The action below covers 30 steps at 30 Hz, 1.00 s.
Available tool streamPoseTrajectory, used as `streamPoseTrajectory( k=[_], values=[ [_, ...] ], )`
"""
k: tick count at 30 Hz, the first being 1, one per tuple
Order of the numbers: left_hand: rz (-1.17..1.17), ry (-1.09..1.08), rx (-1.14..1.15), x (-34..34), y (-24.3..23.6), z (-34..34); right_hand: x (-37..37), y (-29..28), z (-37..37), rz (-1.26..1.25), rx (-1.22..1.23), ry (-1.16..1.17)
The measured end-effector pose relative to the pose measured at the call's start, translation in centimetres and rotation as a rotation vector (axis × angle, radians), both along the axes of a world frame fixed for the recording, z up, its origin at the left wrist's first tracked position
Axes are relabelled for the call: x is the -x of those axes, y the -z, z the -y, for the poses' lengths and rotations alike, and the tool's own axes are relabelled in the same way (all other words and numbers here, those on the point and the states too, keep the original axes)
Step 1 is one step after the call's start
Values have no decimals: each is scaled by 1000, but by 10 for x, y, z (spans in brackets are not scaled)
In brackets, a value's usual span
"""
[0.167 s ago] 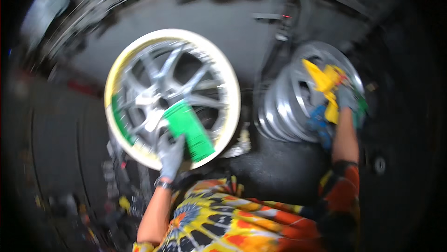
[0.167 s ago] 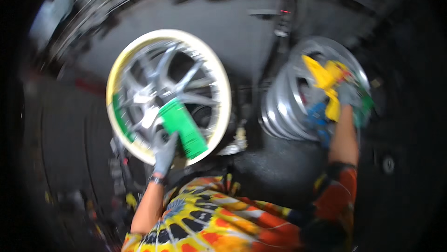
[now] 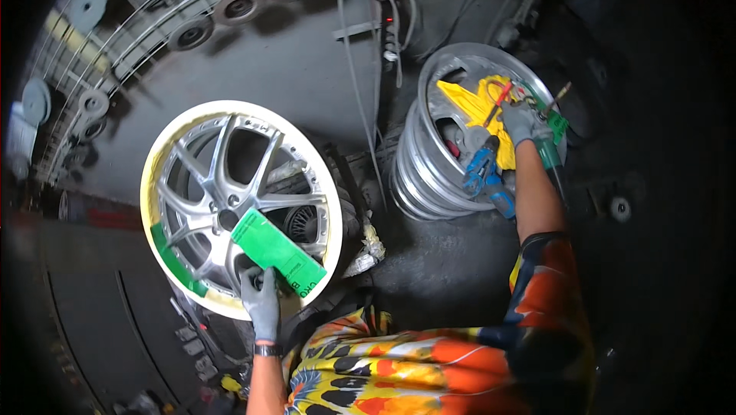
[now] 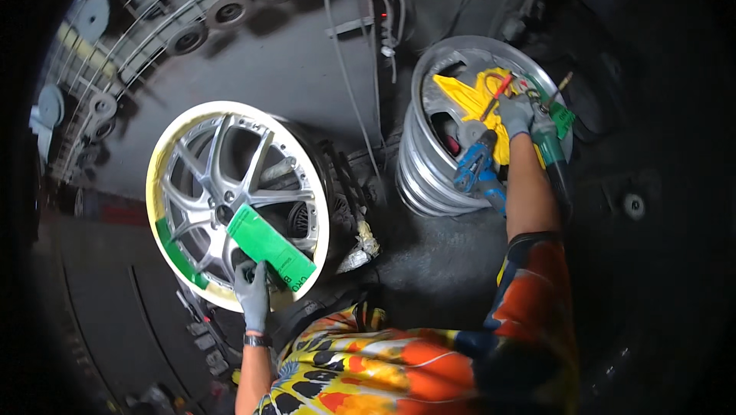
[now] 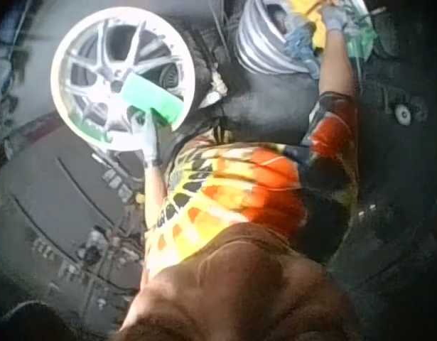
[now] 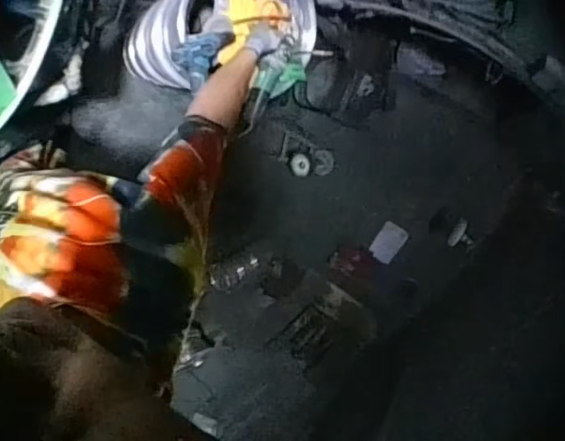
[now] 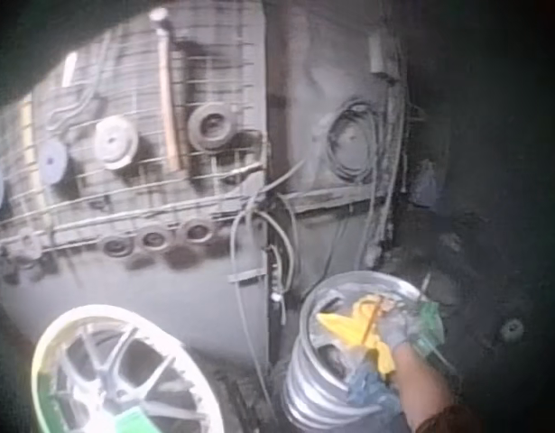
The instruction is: The person cleans and masks a set of wheel rims in a workshop environment. They use a cloth and a green tool to apply masking tape and protective covers to specific areas of the silver-colored rims.
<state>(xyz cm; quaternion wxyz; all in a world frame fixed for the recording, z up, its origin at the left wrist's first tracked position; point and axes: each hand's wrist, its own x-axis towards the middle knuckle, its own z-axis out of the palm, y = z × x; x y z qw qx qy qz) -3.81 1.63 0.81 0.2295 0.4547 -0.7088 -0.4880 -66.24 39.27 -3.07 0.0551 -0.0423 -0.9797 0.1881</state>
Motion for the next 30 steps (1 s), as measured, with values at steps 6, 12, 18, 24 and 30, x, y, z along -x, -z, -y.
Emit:
streamPoseTrajectory(
  k=[6,12,18,24,30],
  values=[
    [137,-66,135,-45,4,2,-13,-6,10,-77,433,113],
    [60,-221,85,-84,-6,-2,-8,5,-16,-165,-627,-49],
    [26,-317,-58,-106,-11,-10,-22,20,-12,-262,52,202],
    [116,-251,44,-108,-20,-11,-9,31,-17,-154,-704,-303],
    [171,-364,207,-112,-26,-10,5,9,-39,-2,-243,-159]
  ],
)
